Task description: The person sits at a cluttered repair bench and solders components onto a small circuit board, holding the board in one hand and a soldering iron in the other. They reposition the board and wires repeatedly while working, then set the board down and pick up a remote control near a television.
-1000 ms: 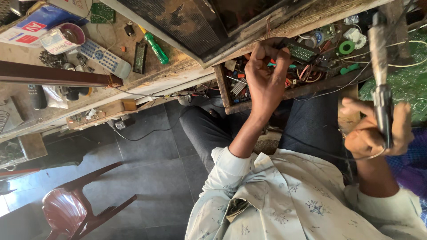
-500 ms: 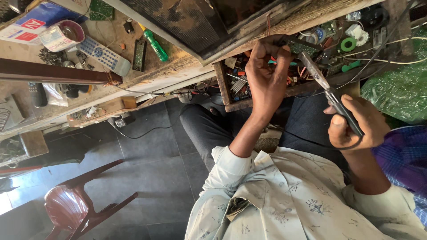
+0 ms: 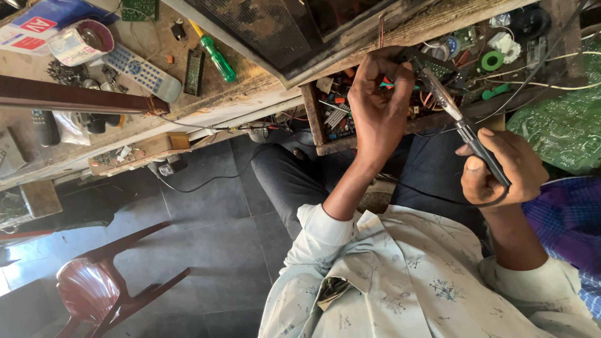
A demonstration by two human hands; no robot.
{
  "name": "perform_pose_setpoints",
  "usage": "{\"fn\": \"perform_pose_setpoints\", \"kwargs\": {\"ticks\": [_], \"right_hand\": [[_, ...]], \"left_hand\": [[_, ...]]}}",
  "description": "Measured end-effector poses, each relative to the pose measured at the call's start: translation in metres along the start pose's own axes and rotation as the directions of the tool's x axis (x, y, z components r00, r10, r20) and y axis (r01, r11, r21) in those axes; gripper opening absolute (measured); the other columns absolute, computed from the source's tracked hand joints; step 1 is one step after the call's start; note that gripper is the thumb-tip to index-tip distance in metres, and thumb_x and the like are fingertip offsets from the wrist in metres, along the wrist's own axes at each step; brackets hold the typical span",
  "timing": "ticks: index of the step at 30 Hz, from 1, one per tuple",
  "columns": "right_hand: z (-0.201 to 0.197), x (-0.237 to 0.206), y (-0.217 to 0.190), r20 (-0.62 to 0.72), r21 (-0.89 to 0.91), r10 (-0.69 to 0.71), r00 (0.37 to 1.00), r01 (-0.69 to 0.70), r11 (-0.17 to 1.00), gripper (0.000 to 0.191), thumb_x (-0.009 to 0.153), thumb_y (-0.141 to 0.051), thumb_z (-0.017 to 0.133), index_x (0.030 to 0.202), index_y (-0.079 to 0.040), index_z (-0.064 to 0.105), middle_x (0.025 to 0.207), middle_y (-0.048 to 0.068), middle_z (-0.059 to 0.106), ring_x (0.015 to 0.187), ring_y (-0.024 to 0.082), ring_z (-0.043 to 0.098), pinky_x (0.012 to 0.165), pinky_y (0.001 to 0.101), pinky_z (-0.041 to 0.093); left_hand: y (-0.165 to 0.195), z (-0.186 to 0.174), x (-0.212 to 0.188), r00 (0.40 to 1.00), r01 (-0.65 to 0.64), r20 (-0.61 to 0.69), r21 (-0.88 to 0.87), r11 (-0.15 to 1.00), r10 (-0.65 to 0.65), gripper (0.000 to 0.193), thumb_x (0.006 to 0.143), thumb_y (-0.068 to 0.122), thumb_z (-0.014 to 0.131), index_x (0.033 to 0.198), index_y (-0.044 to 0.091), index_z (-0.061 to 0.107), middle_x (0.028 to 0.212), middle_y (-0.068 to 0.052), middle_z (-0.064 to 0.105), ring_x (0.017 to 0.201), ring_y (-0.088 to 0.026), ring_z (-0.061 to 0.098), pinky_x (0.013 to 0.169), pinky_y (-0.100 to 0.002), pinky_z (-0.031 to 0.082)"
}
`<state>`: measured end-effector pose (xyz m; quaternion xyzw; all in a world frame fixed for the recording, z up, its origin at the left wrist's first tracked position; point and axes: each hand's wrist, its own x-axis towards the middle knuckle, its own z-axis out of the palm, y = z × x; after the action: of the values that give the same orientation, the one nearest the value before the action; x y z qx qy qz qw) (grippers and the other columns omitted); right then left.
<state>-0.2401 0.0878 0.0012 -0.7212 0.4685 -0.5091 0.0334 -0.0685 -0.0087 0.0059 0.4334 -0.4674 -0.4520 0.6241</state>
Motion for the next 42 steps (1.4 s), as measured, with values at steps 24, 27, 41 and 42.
{"fn": "perform_pose_setpoints", "kwargs": {"ticks": [24,27,41,42], "right_hand": [[-0.006,0.013,-0.010,0.029,0.245,0.210,0.977,-0.211,0.946,0.038,0.111,-0.025,0.064,0.127,0.009,0.063,0.105,0.022,0.066,0.075,0.022,0.071,0.067,0.0263,0.056],[-0.007,0.013,-0.007,0.058,0.281,0.250,0.966,-0.256,0.925,0.039,0.112,-0.027,0.065,0.129,0.008,0.063,0.105,0.020,0.066,0.076,0.021,0.071,0.067,0.0256,0.055],[-0.011,0.027,-0.037,0.072,-0.065,0.139,0.988,-0.135,0.989,0.027,0.109,-0.011,0.064,0.129,0.007,0.066,0.112,0.023,0.070,0.090,0.030,0.073,0.079,0.0347,0.058],[-0.012,0.027,-0.039,0.095,-0.079,0.151,0.984,-0.144,0.986,0.026,0.110,-0.011,0.064,0.129,0.006,0.066,0.112,0.023,0.070,0.092,0.031,0.073,0.080,0.0355,0.059]], "left_hand": [[0.002,-0.002,0.005,1.000,-0.003,0.018,0.083,0.997,0.001,0.005,0.100,-0.003,0.065,0.099,-0.006,0.062,0.103,-0.007,0.066,0.083,-0.002,0.059,0.067,-0.021,0.059],[0.000,-0.002,0.007,1.000,-0.014,0.020,0.063,0.998,0.013,0.006,0.098,-0.003,0.065,0.094,-0.004,0.060,0.113,-0.007,0.067,0.083,-0.003,0.061,0.066,-0.020,0.060],[-0.004,-0.003,0.006,1.000,0.010,0.022,0.016,1.000,-0.011,0.018,0.100,-0.003,0.065,0.119,-0.004,0.064,0.089,-0.003,0.063,0.082,-0.004,0.060,0.070,-0.021,0.059],[-0.004,-0.004,0.007,0.999,-0.019,0.036,0.029,0.999,0.018,0.020,0.101,-0.003,0.065,0.121,-0.004,0.064,0.088,-0.002,0.061,0.081,-0.004,0.060,0.067,-0.020,0.056]]}}
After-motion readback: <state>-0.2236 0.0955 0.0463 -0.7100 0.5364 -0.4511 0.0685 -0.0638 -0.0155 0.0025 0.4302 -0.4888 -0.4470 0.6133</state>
